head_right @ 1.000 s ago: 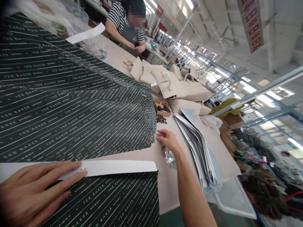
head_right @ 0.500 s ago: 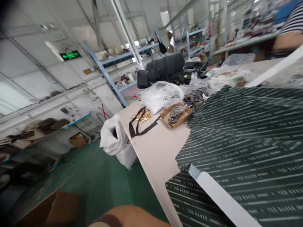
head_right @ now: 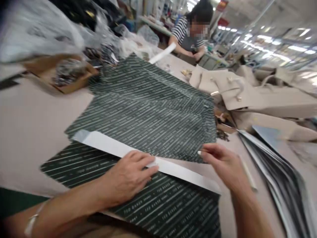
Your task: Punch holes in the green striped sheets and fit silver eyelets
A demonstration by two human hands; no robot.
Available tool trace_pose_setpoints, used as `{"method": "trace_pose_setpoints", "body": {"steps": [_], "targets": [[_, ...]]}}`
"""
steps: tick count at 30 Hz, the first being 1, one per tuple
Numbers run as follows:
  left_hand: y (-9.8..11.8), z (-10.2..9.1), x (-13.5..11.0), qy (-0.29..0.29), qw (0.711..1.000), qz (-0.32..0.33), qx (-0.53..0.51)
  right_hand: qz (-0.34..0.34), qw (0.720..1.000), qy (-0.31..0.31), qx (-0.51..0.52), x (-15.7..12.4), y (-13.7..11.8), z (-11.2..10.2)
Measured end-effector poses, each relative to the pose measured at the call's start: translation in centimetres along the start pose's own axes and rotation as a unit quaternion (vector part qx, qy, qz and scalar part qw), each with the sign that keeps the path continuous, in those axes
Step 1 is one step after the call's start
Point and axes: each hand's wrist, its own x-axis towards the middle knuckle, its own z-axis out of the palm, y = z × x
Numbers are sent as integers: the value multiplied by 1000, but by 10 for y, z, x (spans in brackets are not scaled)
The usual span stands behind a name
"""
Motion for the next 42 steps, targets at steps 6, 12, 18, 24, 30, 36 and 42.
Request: {"method": "trace_pose_setpoints", "body": {"steps": [6,12,18,24,30,36,42], "targets": [[1,10,3,13,1000,14,-7,26,976,-189,100,-20,-37,62],[0,10,2,8,1000,17,4,43,961,-239,135,-18,-40,88],[-1,12,1,26,999,29,9,24,974,-224,30,-17,-48,90],[-1,12,2,19,999,35,3,9,947,-318,-42,5,-54,86],[0,8,3,15,999,39,5,-23,905,-410,-107,36,-70,83],[2,5,2,0,999,39,8,-56,918,-381,-95,28,-60,86],[0,10,4,1,999,31,27,-49,994,-94,4,-12,-31,34]]}}
